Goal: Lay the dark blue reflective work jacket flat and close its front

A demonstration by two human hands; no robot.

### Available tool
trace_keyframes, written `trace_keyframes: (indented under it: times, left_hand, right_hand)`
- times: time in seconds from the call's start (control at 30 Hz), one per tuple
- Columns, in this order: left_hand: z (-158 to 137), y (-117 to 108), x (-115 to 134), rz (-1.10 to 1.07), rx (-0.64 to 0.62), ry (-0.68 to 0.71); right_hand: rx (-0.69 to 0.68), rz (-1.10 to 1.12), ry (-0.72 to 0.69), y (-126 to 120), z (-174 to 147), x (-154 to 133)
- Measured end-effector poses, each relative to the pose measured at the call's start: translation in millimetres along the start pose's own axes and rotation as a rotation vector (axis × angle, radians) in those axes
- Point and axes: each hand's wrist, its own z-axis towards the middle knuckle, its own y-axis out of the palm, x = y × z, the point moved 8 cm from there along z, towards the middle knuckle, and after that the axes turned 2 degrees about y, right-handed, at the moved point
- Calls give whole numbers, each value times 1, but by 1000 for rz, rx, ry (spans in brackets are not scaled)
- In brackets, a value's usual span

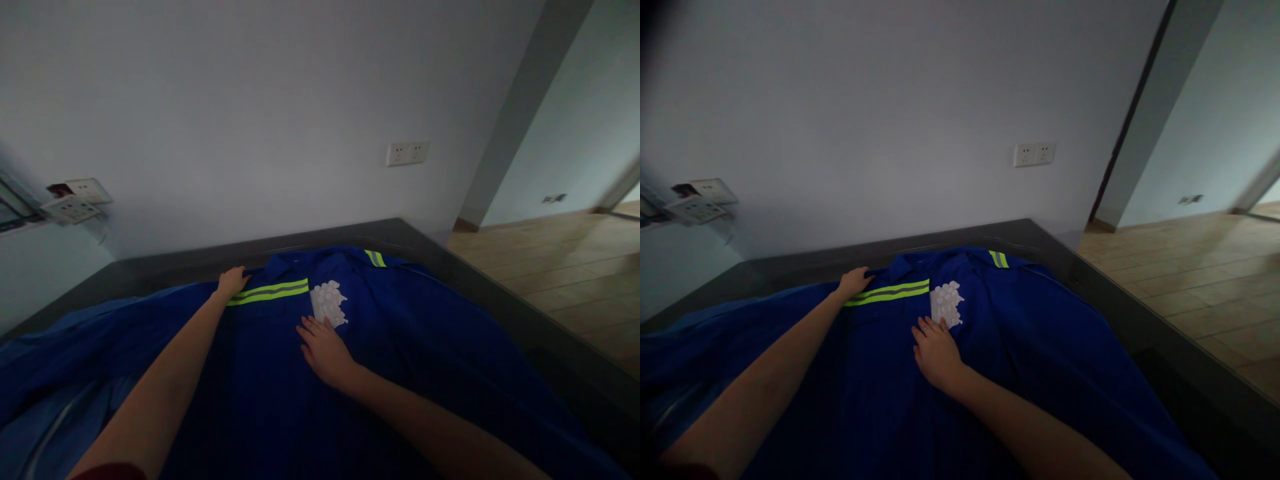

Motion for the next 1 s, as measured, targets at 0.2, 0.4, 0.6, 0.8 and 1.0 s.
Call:
trace_keyframes:
  times: [0.2, 0.4, 0.6, 0.8, 1.0]
  left_hand:
    - [-9, -6, -10, 81, 93, -23]
    - [-17, -17, -28, 96, 150, -64]
    - [-31, -30, -25, 23, 222, -127]
    - [-43, -59, 60, -84, 293, 75]
    - [-81, -9, 164, -166, 55, 362]
  right_hand:
    - [12, -18, -32, 7, 7, -6]
    - [16, -9, -70, 14, 18, -16]
    - [20, -19, -86, 17, 21, -18]
    - [35, -40, -93, 18, 21, -17]
    - [46, -76, -95, 14, 20, -20]
